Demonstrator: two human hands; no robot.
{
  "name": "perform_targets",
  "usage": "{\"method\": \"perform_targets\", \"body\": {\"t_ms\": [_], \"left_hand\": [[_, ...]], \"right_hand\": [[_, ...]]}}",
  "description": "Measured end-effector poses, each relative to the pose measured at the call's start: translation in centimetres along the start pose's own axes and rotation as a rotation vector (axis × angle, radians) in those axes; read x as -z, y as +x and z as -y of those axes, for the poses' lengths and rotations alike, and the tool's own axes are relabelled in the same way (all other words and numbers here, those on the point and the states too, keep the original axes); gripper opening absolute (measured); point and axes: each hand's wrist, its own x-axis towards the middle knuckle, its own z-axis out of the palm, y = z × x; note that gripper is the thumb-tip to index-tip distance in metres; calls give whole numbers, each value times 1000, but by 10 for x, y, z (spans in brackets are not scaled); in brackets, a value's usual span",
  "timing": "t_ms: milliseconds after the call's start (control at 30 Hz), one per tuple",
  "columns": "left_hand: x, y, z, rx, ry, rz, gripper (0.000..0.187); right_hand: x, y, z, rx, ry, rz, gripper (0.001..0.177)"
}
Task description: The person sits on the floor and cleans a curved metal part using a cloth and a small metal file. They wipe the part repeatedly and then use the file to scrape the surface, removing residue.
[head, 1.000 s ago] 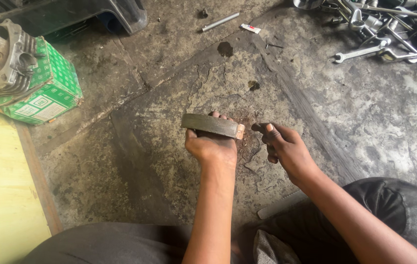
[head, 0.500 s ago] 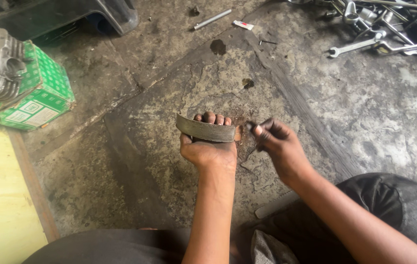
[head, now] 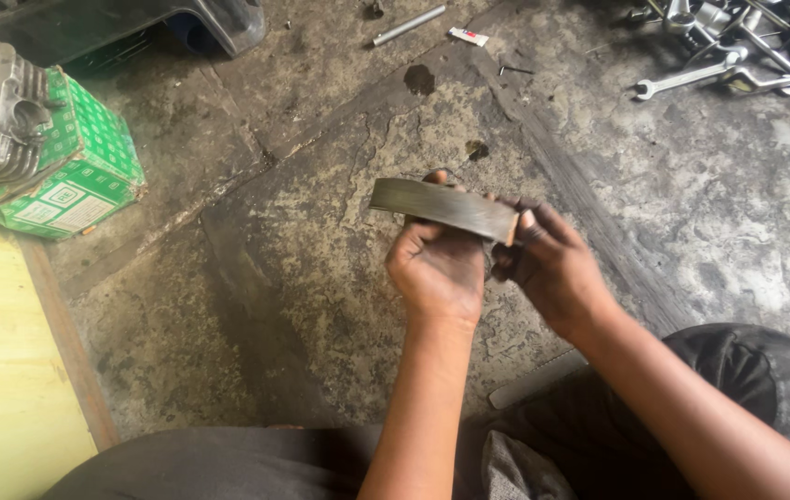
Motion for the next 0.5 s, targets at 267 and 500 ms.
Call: {"method": "perform_targets", "body": {"t_ms": [267,500], "left_hand": [[-11,-7,-2,124,53,123,67],[8,6,1,127,145,-58,48]], "right_hand": [[14,1,37,198,157,122,43],[39,6,26,367,-26,152,31]]}}
